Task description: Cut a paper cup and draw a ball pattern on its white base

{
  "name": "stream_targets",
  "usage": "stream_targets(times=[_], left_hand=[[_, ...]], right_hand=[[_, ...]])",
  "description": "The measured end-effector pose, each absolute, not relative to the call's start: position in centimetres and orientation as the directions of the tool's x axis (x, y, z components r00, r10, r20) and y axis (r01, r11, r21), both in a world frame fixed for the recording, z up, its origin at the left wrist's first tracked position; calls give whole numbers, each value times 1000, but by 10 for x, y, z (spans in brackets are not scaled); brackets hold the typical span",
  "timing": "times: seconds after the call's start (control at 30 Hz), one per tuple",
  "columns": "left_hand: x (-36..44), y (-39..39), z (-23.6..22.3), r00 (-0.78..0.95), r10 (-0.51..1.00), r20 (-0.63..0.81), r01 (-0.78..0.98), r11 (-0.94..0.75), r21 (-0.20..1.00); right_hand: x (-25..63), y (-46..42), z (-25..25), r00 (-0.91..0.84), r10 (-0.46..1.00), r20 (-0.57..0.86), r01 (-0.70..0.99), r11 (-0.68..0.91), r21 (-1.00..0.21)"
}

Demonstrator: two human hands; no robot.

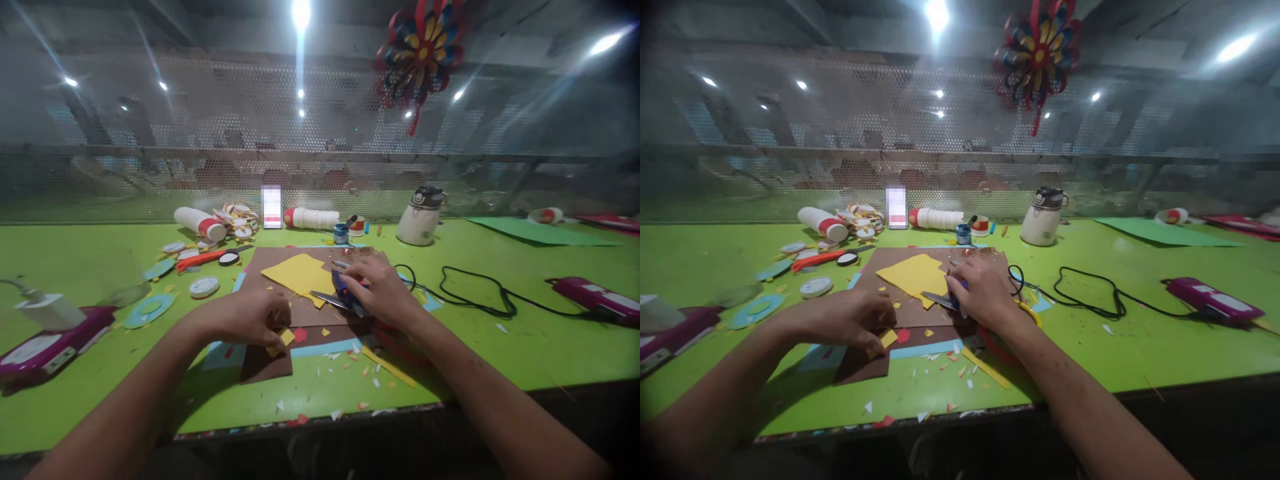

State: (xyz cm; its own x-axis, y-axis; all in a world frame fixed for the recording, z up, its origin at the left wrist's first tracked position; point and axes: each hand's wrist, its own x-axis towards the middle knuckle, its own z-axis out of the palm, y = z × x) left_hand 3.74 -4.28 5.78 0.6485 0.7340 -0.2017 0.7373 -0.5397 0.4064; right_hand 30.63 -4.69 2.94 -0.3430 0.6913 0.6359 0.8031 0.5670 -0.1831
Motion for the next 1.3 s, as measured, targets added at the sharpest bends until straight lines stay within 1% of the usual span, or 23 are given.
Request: stream_targets(times=[0.07,0.13,0.27,0.33,0.43,0.5,0.57,0.73,0.9,1.0,1.07,1.17,1.3], left_hand=[[39,-46,55,636,744,-203,756,-548,358],[38,-46,52,642,738,-210,755,-560,340],[31,-37,50,656,729,-196,734,-555,391],[26,-28,48,609,781,-140,752,-512,416],[19,-13,42,472,881,-3,807,-431,405],[17,-5,37,425,903,66,822,-416,389],[16,-1,32,427,899,93,821,-429,377],[20,-2,27,495,867,58,805,-483,343],[23,-6,29,540,841,17,795,-517,316],[23,-8,33,537,844,-15,806,-508,304],[23,-9,35,537,843,-34,809,-503,305],[22,-9,33,542,839,-45,804,-502,320],[28,-4,21,544,838,34,779,-520,350]], right_hand=[[309,-45,31,-305,692,654,813,547,-200],[311,-45,32,-279,692,666,815,537,-217],[311,-44,32,-240,692,681,817,523,-244],[312,-43,32,-219,696,684,822,509,-254],[316,-42,35,-199,716,669,834,482,-267],[322,-40,38,-197,743,639,843,461,-277],[329,-38,39,-191,778,598,856,430,-286],[340,-37,40,-181,840,511,892,359,-275],[340,-44,52,-346,844,410,876,447,-182],[337,-44,56,-420,845,331,859,488,-155],[334,-41,54,-440,846,300,854,498,-152],[329,-38,48,-438,851,291,852,496,-167],[332,-37,39,-411,867,281,854,474,-214]])
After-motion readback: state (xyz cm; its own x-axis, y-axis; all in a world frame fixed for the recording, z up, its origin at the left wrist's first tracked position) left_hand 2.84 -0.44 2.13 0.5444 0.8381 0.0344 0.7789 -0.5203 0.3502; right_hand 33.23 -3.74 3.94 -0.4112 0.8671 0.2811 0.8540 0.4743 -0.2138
